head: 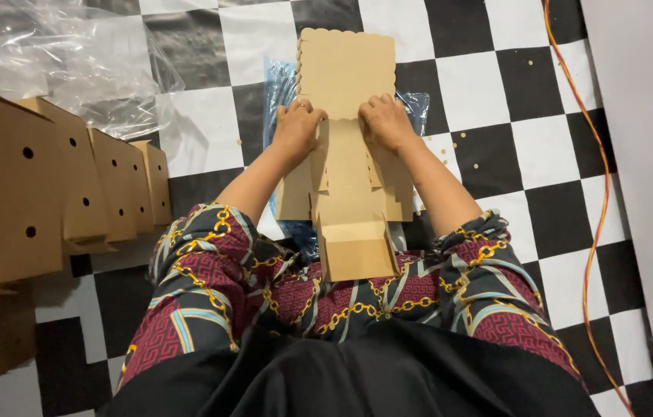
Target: Manually assembling cardboard boxes by folding flat sheets and tucking in the flaps.
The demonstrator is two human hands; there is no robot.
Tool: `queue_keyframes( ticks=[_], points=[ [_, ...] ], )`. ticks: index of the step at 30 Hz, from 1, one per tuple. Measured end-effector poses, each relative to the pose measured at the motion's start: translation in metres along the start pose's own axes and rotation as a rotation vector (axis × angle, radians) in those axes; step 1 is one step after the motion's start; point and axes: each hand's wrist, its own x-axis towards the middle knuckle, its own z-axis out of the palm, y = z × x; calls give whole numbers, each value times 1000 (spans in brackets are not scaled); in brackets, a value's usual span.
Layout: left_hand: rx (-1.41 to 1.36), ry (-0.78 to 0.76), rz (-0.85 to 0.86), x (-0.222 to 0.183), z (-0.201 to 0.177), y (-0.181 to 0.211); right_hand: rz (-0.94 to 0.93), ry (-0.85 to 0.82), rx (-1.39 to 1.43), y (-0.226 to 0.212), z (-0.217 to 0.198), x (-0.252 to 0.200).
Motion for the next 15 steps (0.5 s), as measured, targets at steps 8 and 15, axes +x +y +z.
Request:
queue_keyframes(
  ticks=[8, 15],
  points=[
    [78, 243, 249, -17, 21, 8, -132, 292, -180, -29, 3, -33],
    [290, -42, 317, -49, -16, 35, -80, 183, -153, -75, -45, -73]
  ],
)
